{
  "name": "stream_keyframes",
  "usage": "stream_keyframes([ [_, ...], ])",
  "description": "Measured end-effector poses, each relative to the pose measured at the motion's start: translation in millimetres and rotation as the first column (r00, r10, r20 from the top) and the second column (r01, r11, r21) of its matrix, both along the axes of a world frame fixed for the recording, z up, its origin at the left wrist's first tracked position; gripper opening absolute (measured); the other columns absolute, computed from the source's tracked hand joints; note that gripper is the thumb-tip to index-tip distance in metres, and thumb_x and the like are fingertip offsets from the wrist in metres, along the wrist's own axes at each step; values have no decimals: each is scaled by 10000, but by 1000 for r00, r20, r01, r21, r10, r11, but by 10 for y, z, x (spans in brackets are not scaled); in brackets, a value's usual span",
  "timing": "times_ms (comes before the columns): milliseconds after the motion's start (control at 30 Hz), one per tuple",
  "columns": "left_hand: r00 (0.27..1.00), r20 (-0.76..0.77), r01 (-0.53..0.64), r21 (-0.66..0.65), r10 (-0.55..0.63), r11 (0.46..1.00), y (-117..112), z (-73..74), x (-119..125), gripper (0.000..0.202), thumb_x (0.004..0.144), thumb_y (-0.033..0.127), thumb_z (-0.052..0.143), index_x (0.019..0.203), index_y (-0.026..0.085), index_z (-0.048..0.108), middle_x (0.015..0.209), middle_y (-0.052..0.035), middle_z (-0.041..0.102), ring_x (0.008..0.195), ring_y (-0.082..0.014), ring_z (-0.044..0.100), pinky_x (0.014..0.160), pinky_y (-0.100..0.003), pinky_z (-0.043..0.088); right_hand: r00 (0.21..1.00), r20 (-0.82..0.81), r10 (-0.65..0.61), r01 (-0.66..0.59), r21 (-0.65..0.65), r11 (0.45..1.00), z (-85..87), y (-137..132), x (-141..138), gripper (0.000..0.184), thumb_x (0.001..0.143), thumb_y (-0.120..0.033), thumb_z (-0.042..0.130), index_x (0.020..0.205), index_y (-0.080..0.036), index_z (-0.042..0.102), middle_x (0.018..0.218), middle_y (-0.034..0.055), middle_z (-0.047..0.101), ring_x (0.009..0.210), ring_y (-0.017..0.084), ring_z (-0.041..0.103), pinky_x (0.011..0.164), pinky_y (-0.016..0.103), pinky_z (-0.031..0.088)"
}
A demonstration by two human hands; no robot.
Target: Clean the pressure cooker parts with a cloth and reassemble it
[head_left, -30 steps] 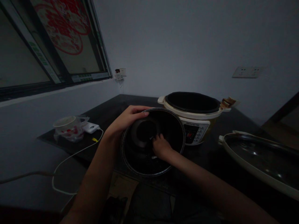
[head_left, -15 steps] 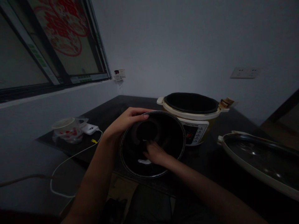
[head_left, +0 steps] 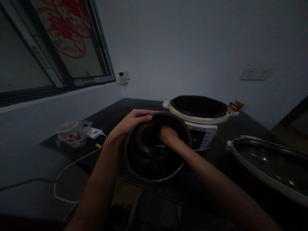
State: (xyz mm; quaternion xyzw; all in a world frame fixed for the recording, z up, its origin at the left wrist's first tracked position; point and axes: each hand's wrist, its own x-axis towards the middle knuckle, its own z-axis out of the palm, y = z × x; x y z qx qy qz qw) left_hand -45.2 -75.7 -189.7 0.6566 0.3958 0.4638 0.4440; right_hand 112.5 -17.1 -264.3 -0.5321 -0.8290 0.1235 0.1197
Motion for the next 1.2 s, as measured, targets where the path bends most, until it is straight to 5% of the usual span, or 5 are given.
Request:
stream_keyframes([
  [267, 1000, -2, -22, 25, 22, 999, 42, -12, -12, 325, 771, 274, 699, 1084, 190, 723, 1083, -78, 736, 1056, -237, 648, 988, -371, 434, 996, -67, 56, -47, 128, 991, -238, -168, -156, 589, 879, -334, 541, 1378, -71, 371, 1369, 235, 449, 1232, 332, 457, 930, 430, 460],
  [600, 998, -18, -55, 43, 56, 998, 48, -8, 4, 311, 758, 264, 688, 1057, 192, 730, 1092, -74, 734, 1140, -248, 605, 1020, -400, 412, 964, -121, 237, -201, 254, 946, -83, -220, -561, 480, 899, -179, 421, 1371, -88, 405, 1411, 183, 446, 1274, 292, 384, 1011, 430, 383],
  [933, 999, 4, -39, 30, 39, 999, 12, 19, 28, 316, 759, 275, 698, 1061, 185, 730, 1069, -77, 741, 1112, -254, 620, 998, -392, 428, 984, -177, -4, 36, 181, 983, -264, 118, -159, 467, 933, -197, 336, 1354, -5, 403, 1369, 263, 463, 1267, 331, 435, 1007, 461, 378],
  [1200, 998, -21, -60, 53, 61, 997, 36, -6, 9, 323, 746, 294, 708, 1048, 183, 738, 1112, -75, 727, 1093, -255, 630, 1017, -382, 413, 974, -151, 170, -131, 237, 963, -223, -287, -595, 476, 895, -110, 363, 1362, -24, 392, 1433, 241, 398, 1315, 318, 364, 1028, 453, 378],
])
